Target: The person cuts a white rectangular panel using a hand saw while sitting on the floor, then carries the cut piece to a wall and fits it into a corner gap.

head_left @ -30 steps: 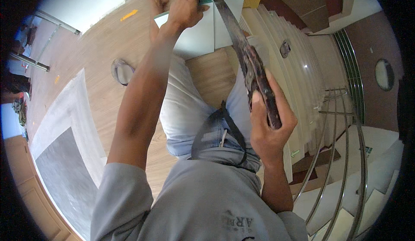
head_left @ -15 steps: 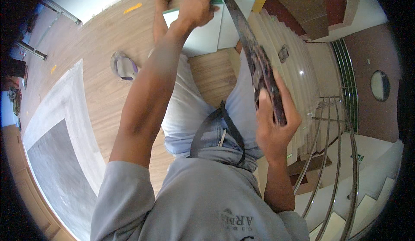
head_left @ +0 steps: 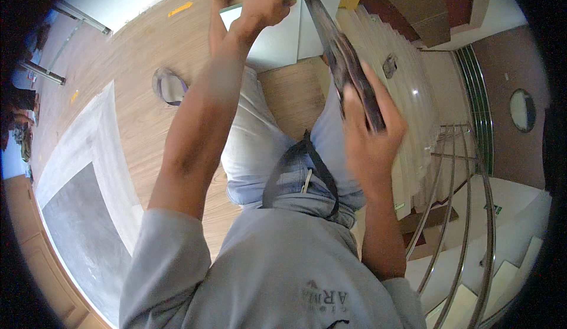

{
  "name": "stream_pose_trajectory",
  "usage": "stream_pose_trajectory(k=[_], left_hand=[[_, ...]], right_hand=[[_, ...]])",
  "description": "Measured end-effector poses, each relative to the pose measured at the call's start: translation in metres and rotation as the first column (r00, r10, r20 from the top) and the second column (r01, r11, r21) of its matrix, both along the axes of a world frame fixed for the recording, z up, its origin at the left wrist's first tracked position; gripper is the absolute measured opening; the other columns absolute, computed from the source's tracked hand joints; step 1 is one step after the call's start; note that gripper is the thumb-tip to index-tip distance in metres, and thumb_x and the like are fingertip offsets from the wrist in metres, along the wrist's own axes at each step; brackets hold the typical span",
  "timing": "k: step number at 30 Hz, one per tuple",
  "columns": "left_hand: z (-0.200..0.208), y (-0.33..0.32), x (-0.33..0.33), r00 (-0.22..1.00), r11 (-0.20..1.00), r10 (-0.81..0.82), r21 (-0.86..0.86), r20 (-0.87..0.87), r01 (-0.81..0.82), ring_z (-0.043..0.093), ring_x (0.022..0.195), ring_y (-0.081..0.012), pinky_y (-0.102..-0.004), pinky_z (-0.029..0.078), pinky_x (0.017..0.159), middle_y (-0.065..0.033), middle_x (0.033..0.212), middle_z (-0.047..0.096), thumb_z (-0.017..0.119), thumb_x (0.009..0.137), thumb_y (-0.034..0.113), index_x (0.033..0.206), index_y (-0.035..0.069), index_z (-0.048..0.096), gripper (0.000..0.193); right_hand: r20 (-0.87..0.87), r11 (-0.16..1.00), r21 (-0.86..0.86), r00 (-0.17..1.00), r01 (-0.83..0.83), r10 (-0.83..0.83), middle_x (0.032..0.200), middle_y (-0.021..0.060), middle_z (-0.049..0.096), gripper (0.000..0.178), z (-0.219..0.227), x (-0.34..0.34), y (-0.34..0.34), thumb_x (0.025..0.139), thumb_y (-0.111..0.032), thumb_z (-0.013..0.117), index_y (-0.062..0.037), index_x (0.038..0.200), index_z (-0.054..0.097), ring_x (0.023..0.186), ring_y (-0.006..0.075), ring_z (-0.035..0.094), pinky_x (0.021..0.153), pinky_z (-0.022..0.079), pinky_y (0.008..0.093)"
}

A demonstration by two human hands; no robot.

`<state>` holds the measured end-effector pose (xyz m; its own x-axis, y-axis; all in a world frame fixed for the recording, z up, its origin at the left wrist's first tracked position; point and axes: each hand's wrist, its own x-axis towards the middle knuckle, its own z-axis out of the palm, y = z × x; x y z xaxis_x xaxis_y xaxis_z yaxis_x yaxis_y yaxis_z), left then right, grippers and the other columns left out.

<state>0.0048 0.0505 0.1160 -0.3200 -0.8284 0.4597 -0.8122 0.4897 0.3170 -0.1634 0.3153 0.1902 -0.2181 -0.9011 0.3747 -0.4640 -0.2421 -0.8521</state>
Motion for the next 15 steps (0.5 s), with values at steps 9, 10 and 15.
stream_pose_trajectory(k=[9, 10, 15], left_hand=[[0.008, 0.001, 0.0, 0.995, 0.993, 0.012, 0.118, 0.104, -0.024, 0.071, 0.101, -0.04, -0.0539, 0.057, 0.088, -0.0167, 0.107, 0.074, 0.072, 0.092, 0.034, 0.129, 0.018, 0.067, 0.04], [0.006, 0.001, -0.001, 0.998, 0.995, 0.022, 0.094, 0.062, -0.028, 0.071, 0.097, -0.041, -0.0538, 0.056, 0.085, -0.0185, 0.102, 0.074, 0.072, 0.09, 0.03, 0.123, 0.015, 0.068, 0.037], [-0.001, 0.003, -0.004, 1.0, 0.999, -0.027, 0.028, -0.003, 0.027, 0.071, 0.086, -0.0438, -0.0532, 0.055, 0.076, -0.0235, 0.089, 0.073, 0.072, 0.084, 0.019, 0.107, 0.005, 0.069, 0.027]], right_hand=[[-0.089, 0.998, -0.052, 0.996, 0.023, -0.028, 0.103, 0.0259, 0.074, 0.036, 0.008, 0.0, -0.027, 0.095, -0.009, 0.066, 0.0081, 0.127, 0.065, 0.088, 0.0318, 0.075, 0.081, 0.057, 0.0402], [-0.081, 1.0, -0.007, 0.996, 0.025, -0.025, 0.101, 0.0254, 0.074, 0.036, 0.011, -0.002, -0.003, 0.095, -0.009, 0.066, 0.008, 0.126, 0.065, 0.088, 0.0298, 0.075, 0.081, 0.057, 0.0402], [-0.08, 0.999, 0.021, 0.996, 0.032, -0.03, 0.098, 0.0245, 0.074, 0.035, 0.015, 0.002, -0.018, 0.095, -0.009, 0.067, 0.0077, 0.126, 0.066, 0.086, 0.0273, 0.074, 0.078, 0.057, 0.0401]])
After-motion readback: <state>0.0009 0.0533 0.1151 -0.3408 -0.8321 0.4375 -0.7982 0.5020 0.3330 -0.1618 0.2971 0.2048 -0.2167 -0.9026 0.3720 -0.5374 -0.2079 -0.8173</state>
